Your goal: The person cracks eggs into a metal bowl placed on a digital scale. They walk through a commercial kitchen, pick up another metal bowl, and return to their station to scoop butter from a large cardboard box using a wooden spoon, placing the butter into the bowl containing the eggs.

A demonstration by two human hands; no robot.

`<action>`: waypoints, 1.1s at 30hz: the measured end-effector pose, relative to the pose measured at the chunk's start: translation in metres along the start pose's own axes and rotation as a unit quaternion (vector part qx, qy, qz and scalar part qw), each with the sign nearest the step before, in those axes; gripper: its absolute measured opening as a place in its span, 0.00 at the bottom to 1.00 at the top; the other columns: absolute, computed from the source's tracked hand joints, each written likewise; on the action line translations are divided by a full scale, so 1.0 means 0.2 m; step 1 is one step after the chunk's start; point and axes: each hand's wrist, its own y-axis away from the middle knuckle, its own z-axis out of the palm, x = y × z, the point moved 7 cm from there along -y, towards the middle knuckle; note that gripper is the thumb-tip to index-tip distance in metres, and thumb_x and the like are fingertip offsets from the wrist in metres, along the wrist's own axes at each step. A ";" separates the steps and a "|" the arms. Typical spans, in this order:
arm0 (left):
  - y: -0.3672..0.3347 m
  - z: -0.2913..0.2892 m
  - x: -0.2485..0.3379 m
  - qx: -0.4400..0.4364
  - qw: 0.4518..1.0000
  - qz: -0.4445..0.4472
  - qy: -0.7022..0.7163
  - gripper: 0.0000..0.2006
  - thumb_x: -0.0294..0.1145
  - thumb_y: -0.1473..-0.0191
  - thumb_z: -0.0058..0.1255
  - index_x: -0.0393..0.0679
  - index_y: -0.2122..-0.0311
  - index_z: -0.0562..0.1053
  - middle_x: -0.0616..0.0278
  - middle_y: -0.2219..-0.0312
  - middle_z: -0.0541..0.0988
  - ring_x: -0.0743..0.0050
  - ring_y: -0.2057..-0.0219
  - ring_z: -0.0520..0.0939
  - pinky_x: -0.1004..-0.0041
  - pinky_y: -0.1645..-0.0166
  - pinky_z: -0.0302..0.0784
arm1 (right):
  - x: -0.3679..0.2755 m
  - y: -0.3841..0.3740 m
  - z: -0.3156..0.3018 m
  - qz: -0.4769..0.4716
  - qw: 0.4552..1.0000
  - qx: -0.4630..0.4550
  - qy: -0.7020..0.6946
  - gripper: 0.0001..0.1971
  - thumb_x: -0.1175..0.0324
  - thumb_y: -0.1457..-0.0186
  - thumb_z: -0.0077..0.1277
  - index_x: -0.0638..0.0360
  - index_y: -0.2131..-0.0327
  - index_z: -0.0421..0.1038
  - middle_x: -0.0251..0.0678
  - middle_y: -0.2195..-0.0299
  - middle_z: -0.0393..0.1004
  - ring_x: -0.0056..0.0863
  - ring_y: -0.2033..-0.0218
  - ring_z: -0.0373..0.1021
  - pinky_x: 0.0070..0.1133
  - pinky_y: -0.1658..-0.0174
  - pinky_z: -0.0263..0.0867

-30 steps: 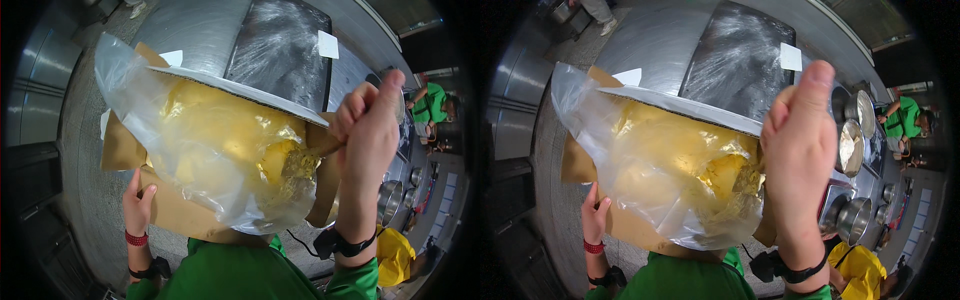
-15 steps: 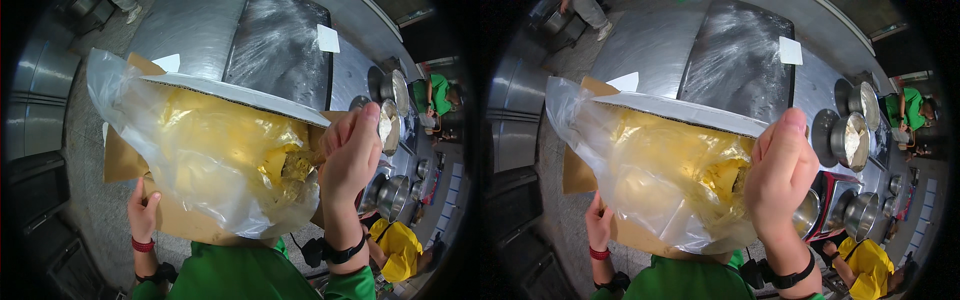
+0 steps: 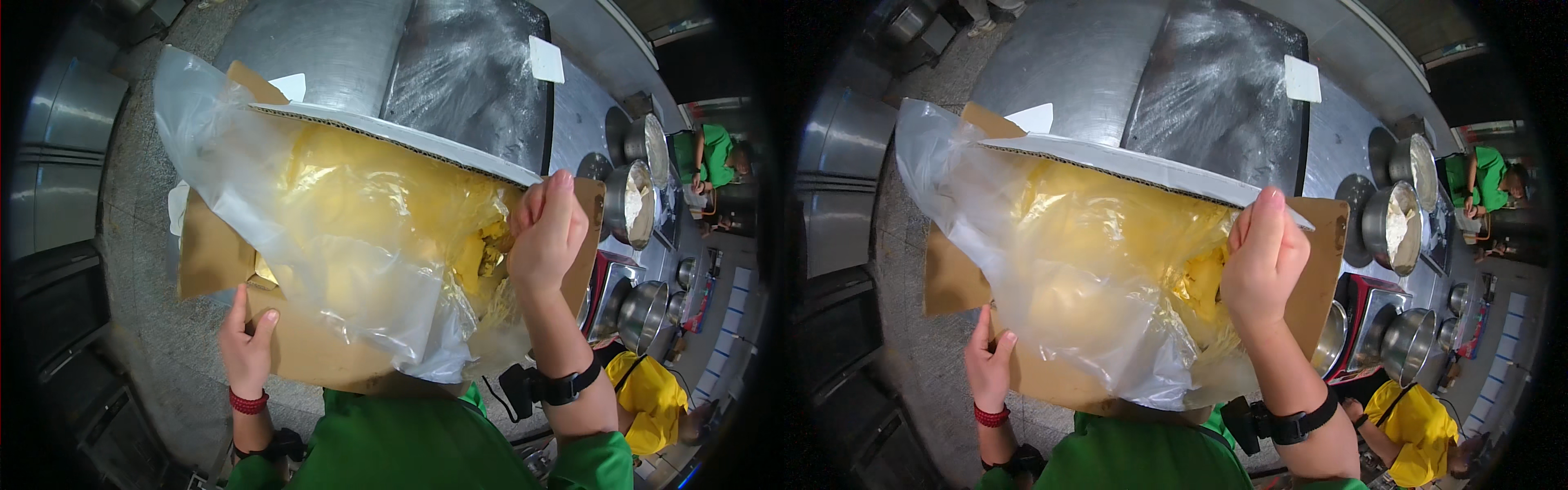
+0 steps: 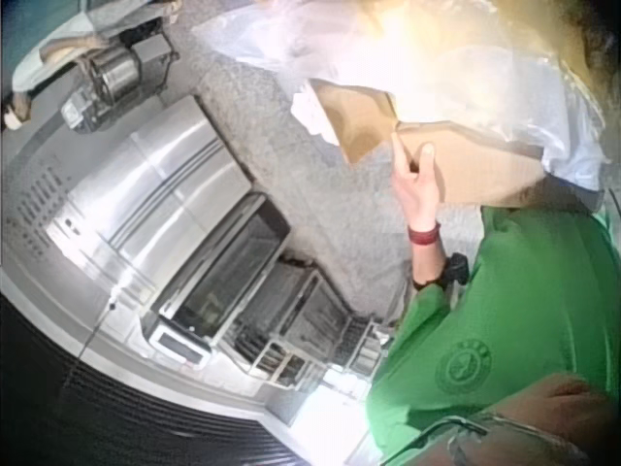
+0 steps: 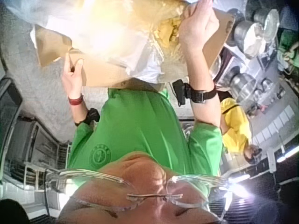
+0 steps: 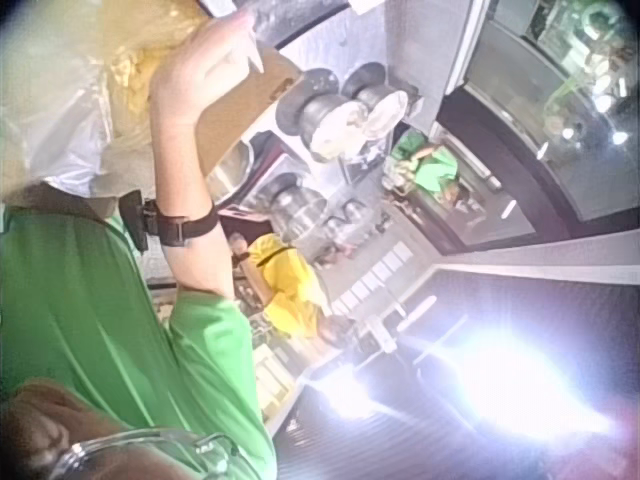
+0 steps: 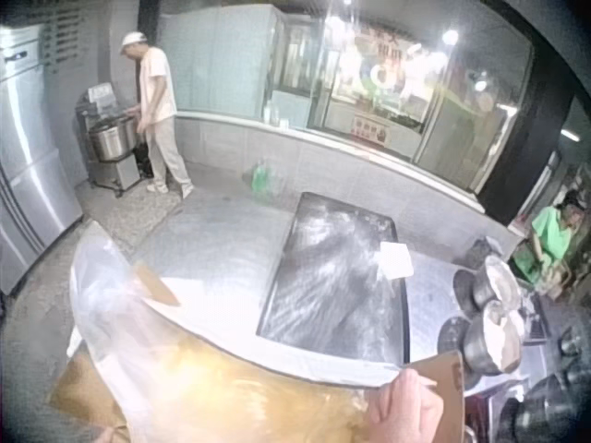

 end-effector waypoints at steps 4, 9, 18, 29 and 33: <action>0.01 0.00 -0.02 0.011 0.999 -0.012 0.047 0.31 0.28 0.46 0.57 0.28 0.39 0.63 0.45 0.53 0.77 0.66 0.53 0.79 0.71 0.49 0.73 | 0.00 0.11 0.06 -0.047 0.996 -0.056 0.053 0.22 0.65 0.32 0.37 0.59 0.83 0.56 0.24 0.86 0.57 0.12 0.84 0.50 0.18 0.81 0.47; 0.01 0.03 -0.04 -0.007 0.998 0.030 0.050 0.31 0.27 0.45 0.57 0.29 0.38 0.62 0.46 0.52 0.77 0.66 0.53 0.78 0.72 0.48 0.72 | -0.01 0.19 0.12 -0.132 0.969 -0.104 0.182 0.20 0.72 0.37 0.42 0.63 0.84 0.58 0.34 0.89 0.56 0.26 0.89 0.52 0.27 0.82 0.48; 0.01 0.06 0.02 -0.079 0.989 0.059 0.111 0.29 0.24 0.40 0.48 0.25 0.37 0.57 0.52 0.46 0.72 0.70 0.49 0.74 0.74 0.44 0.68 | -0.08 0.37 0.34 -0.250 0.925 -0.124 0.259 0.17 0.68 0.45 0.54 0.58 0.86 0.65 0.38 0.90 0.66 0.37 0.89 0.66 0.28 0.84 0.63; 0.00 0.06 0.02 -0.047 0.989 0.055 0.129 0.26 0.21 0.41 0.47 0.30 0.38 0.61 0.55 0.46 0.72 0.71 0.47 0.73 0.73 0.43 0.67 | -0.32 0.10 -0.14 -0.188 0.898 -0.166 0.362 0.20 0.59 0.44 0.58 0.62 0.82 0.68 0.45 0.86 0.67 0.43 0.85 0.67 0.32 0.79 0.62; 0.01 0.08 0.04 -0.079 0.983 0.063 0.155 0.30 0.21 0.41 0.48 0.34 0.34 0.55 0.54 0.47 0.73 0.71 0.50 0.75 0.73 0.46 0.71 | -0.34 0.14 -0.15 -0.179 0.878 -0.183 0.405 0.18 0.63 0.45 0.59 0.61 0.82 0.67 0.42 0.86 0.68 0.40 0.85 0.66 0.29 0.79 0.62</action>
